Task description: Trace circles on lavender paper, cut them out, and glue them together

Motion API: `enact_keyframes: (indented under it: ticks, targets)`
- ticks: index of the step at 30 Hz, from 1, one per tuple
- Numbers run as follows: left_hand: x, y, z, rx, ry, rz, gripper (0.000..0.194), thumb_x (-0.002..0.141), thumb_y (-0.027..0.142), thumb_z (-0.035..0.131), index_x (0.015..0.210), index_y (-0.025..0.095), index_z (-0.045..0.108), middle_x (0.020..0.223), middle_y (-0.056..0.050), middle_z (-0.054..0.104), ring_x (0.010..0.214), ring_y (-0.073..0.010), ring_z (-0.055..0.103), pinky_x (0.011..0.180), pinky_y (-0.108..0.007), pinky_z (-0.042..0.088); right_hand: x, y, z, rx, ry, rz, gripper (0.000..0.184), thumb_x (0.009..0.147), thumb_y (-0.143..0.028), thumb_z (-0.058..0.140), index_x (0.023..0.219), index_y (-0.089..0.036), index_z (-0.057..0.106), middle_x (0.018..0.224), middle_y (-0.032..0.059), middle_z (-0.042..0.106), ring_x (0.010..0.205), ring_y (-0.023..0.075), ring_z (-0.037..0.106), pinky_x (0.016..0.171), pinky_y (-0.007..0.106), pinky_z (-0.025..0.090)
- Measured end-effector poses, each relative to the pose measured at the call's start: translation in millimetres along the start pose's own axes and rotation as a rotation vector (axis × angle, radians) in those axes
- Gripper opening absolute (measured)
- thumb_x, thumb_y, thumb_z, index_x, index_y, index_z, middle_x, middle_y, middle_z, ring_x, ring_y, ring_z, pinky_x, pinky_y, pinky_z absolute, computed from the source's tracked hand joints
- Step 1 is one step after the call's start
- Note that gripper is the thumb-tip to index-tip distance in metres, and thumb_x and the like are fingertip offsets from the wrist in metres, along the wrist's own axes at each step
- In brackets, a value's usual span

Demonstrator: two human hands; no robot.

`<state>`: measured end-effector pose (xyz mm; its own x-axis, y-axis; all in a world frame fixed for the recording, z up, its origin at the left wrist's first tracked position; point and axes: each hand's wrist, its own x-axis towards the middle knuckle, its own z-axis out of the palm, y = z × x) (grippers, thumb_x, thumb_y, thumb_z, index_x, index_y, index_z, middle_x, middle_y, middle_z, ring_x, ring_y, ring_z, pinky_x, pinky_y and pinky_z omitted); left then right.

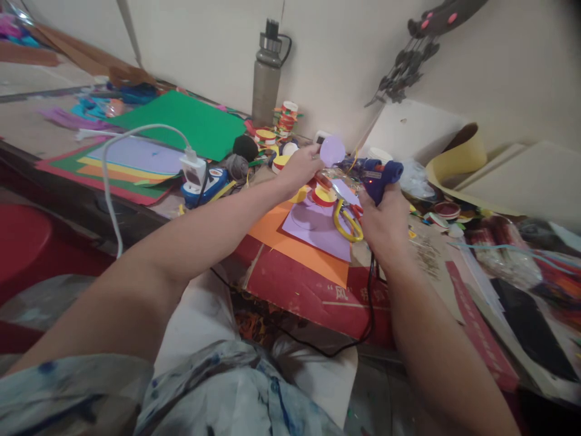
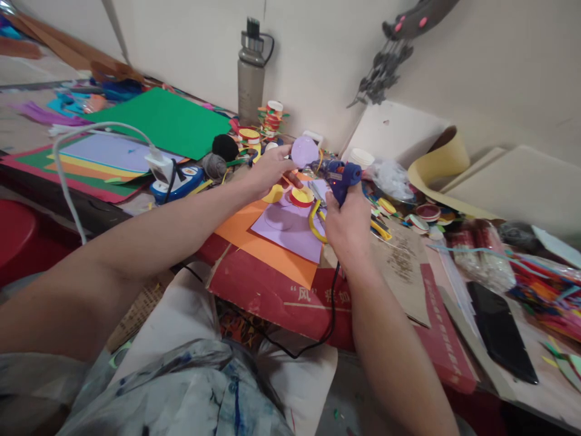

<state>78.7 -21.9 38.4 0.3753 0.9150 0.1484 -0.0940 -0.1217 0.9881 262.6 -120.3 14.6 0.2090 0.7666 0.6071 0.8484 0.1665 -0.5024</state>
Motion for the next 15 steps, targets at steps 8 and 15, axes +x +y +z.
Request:
enact_keyframes:
  ticks: [8,15]
  targets:
    - [-1.3,1.7,1.6,0.013,-0.025,-0.017,0.025,0.095,0.005,0.059,0.115,0.014,0.070,0.081,0.000,0.071,0.061,-0.0094,0.075,0.059,-0.018,0.045,-1.1,-2.7,2.6,0.027,-0.032,-0.016,0.043,0.101,-0.046,0.063,0.134,-0.020,0.067,0.118,0.0212,0.079,0.110,0.0415,0.075,0.100,0.060,0.060]
    - [0.4,-7.0,1.9,0.044,-0.086,0.019,0.019,0.095,0.006,0.058,0.105,0.014,0.072,0.070,0.003,0.067,0.056,-0.0107,0.074,0.048,-0.018,0.035,-1.3,3.1,5.9,0.016,0.023,-0.047,0.042,0.101,-0.050,0.063,0.132,-0.022,0.070,0.109,0.0174,0.079,0.105,0.0384,0.075,0.097,0.056,0.061]
